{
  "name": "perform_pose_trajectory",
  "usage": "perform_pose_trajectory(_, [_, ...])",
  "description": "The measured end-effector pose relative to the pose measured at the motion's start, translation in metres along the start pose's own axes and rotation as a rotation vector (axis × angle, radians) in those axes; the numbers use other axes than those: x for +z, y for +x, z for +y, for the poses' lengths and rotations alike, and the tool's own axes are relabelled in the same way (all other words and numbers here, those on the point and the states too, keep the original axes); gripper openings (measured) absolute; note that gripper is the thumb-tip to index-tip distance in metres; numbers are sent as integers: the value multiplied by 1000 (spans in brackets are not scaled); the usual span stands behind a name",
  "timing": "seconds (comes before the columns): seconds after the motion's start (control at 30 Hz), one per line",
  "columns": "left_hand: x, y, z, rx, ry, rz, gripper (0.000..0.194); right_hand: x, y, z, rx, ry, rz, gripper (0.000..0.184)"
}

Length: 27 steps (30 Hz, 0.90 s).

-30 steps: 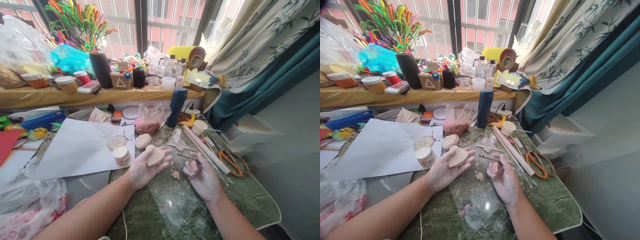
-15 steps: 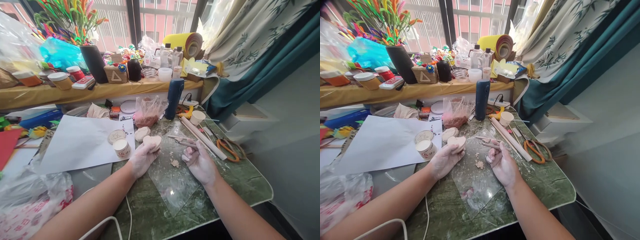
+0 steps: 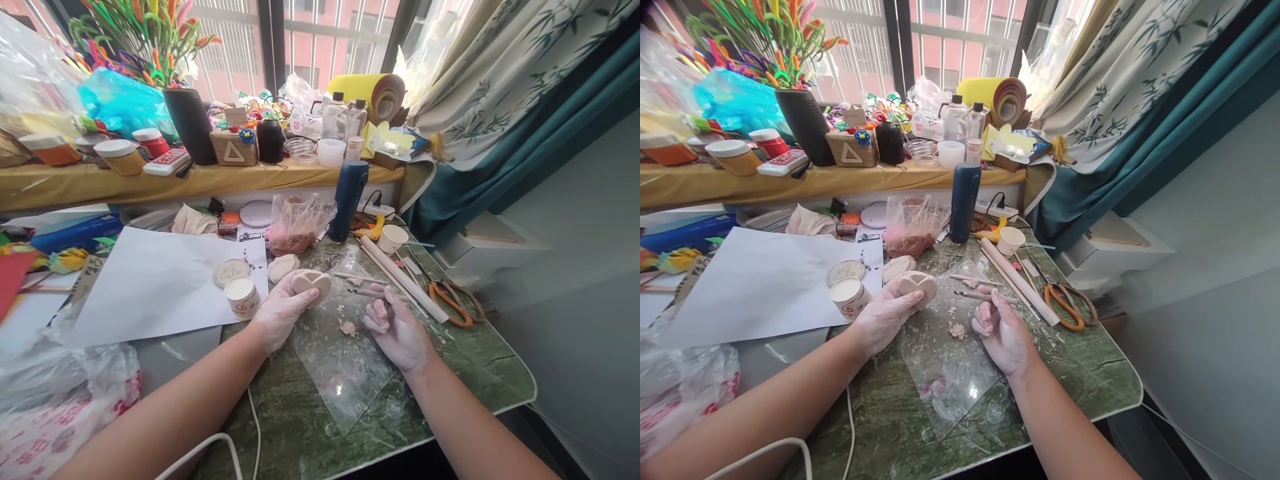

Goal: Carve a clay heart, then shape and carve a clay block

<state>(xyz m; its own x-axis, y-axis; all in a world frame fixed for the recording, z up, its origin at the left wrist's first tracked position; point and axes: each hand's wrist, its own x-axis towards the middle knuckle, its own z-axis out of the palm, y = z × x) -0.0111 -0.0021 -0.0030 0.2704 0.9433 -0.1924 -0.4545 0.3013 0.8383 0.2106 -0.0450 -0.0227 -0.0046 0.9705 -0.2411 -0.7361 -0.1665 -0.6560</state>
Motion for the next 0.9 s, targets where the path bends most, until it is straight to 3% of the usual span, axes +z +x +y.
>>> perform_pose_trajectory(0.1, [2,-2,4,-36,-53,-61,43,2,-1,0,6,-5,14,25])
perform_pose_trajectory(0.33, [5,-5,6,-76,-184,-74,37,2,-1,4,45,61,45,23])
perform_pose_trajectory(0.5, [4,-4,4,-60,-139,-30,38,1,2,5,37,34,17,25])
perform_pose_trajectory(0.7, [7,-8,3,-102,-235,0,34,-3,2,5,14,69,7,22])
perform_pose_trajectory(0.9, [6,-8,-1,-109,-89,63,40,-3,2,3,-28,76,4,23])
